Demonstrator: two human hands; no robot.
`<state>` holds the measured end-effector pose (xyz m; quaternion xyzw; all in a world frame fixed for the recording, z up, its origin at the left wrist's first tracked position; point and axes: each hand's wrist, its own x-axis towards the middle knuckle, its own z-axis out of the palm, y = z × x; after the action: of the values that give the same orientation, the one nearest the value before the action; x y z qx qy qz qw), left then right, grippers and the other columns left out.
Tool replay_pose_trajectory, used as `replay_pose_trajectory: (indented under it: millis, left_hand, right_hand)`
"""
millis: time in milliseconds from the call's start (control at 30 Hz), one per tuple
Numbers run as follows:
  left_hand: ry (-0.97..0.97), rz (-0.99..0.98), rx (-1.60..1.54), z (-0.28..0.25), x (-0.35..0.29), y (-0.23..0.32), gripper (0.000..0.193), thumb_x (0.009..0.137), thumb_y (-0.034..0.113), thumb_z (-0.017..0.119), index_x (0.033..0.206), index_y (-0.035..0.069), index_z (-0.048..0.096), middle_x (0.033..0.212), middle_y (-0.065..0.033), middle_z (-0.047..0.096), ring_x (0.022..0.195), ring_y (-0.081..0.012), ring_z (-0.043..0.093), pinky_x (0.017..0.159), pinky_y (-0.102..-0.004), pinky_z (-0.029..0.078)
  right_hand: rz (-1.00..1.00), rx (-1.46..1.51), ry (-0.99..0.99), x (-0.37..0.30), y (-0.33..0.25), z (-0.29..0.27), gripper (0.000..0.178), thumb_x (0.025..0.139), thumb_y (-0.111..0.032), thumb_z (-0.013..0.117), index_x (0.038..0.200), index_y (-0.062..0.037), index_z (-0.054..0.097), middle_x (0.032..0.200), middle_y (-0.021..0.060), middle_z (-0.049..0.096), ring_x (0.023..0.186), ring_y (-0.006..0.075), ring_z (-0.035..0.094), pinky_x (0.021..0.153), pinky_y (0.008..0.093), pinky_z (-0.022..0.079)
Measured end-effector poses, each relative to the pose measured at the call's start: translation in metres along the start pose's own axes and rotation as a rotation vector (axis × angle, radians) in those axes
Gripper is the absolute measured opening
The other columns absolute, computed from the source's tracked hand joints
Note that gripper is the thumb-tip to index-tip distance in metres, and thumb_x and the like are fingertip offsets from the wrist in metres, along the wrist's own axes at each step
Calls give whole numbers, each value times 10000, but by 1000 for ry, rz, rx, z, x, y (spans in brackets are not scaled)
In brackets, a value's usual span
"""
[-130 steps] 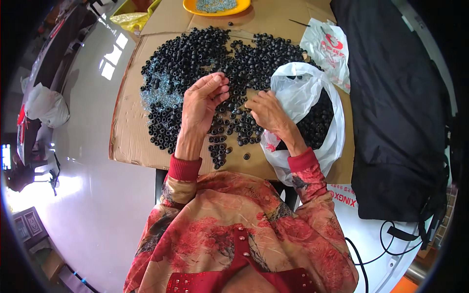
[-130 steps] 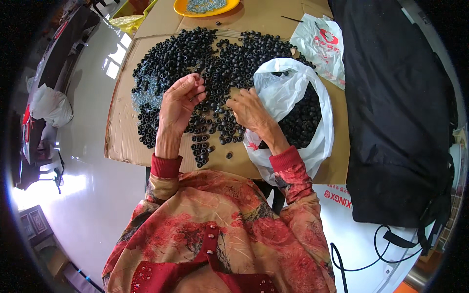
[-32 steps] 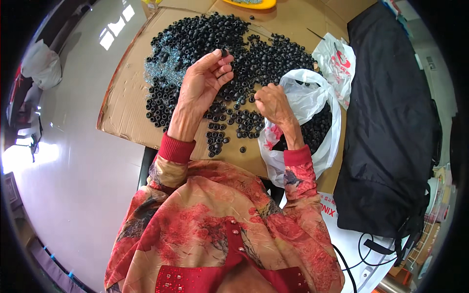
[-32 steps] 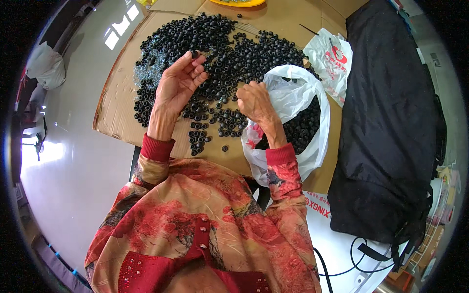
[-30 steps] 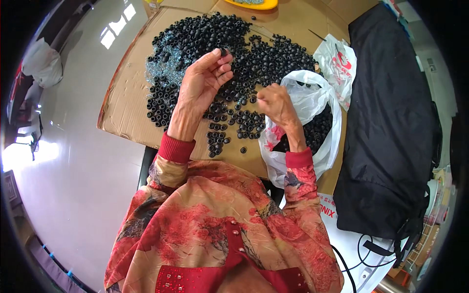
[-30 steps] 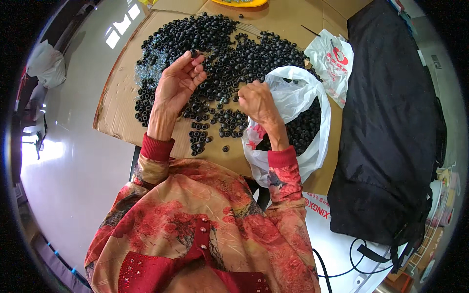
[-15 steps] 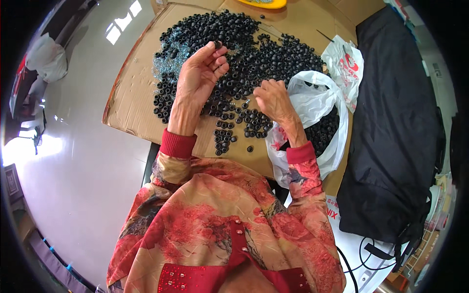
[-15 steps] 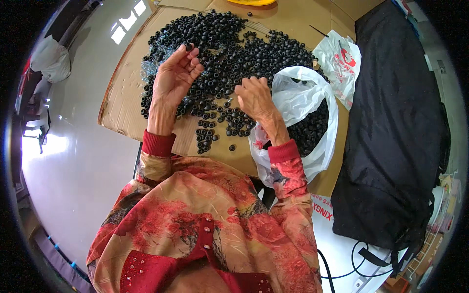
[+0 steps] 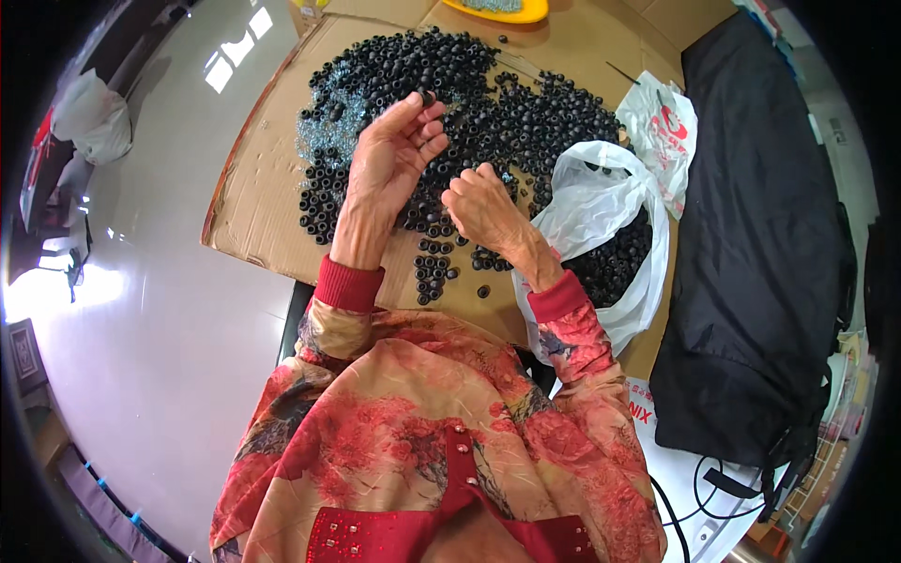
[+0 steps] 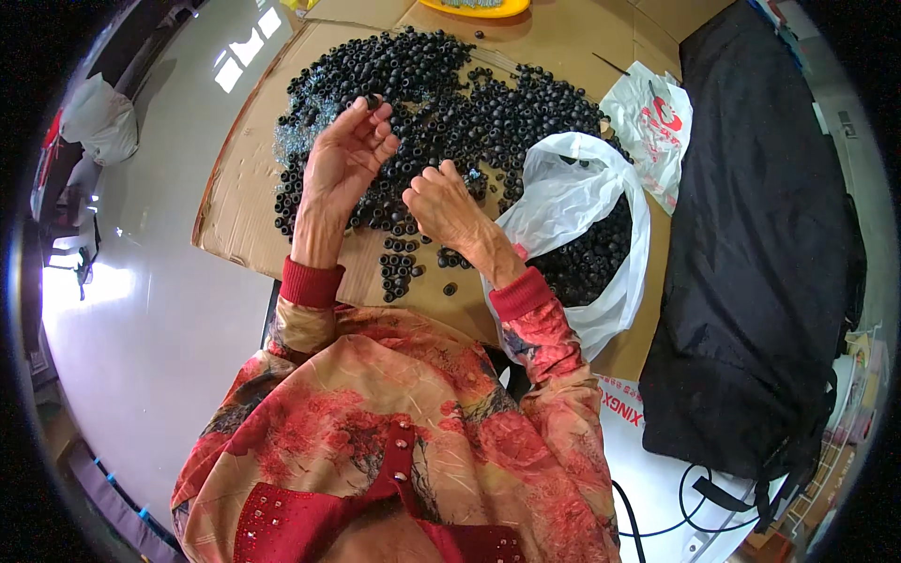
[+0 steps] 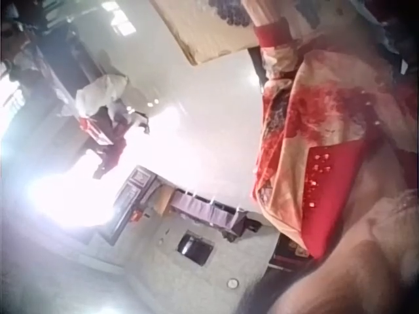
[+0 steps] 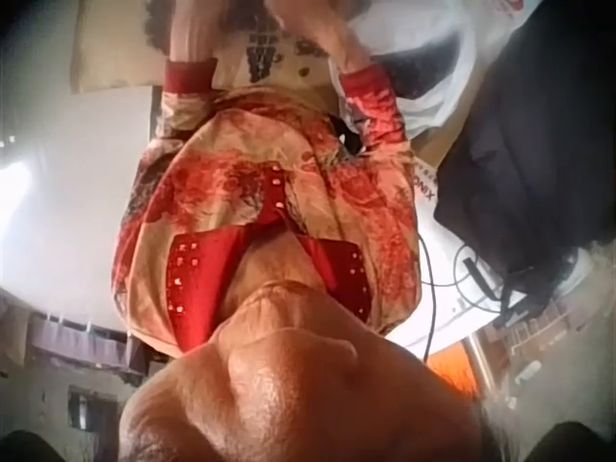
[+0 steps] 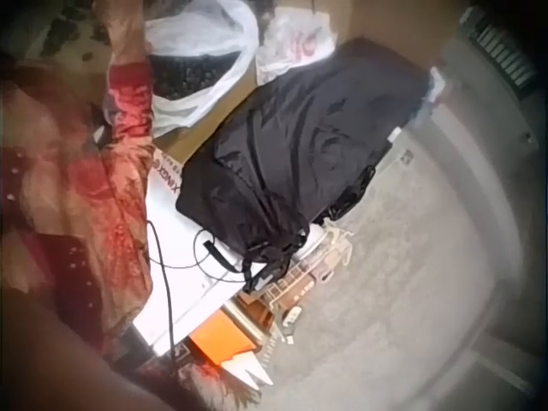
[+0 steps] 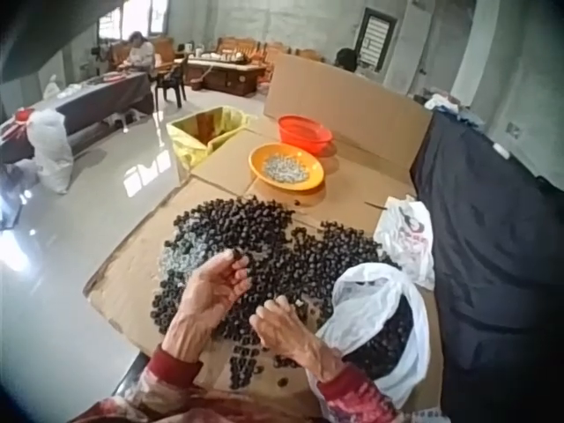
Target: The person sorts small black plastic parts by hand, inspecting them one by one and placing them into a plastic bag.
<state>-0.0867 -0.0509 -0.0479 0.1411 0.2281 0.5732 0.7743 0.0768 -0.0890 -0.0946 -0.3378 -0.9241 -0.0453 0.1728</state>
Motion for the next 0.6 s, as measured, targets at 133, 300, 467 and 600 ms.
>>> replay_pose_trajectory:
  millis: [133, 300, 467, 600]
  left_hand:
    - [-87, -85, -73, 6, -8, -10, 170, 870, 164, 545, 943, 14, 582, 834, -71, 606, 729, -145, 570, 684, -298, 511]
    - [-230, -142, -158, 29, -14, -11, 207, 884, 141, 510, 1024, -1, 565, 876, -88, 617, 758, -157, 583, 728, -321, 515]
    - [-301, -129, -111, 48, -31, -8, 216, 881, 115, 512, 1040, -26, 552, 883, -87, 618, 748, -150, 590, 723, -302, 519]
    - [-267, -88, -18, 54, -49, -3, 225, 874, 108, 533, 1050, -31, 557, 896, -88, 620, 752, -136, 593, 716, -280, 517]
  right_hand:
    - [256, 384, 77, -8, 4, -27, 48, 692, -58, 611, 717, -51, 570, 678, 63, 576, 657, 210, 563, 656, 316, 407]
    - [533, 743, 311, 23, 4, -123, 102, 698, 25, 651, 776, -12, 597, 720, 6, 603, 636, 53, 522, 567, 208, 425]
    - [429, 665, 393, 50, -3, -161, 91, 704, 38, 619, 772, -13, 589, 731, 26, 609, 664, 93, 565, 613, 217, 447]
    - [399, 539, 352, 59, -16, -173, 65, 682, 26, 611, 731, -8, 584, 681, 55, 595, 620, 135, 575, 577, 246, 446]
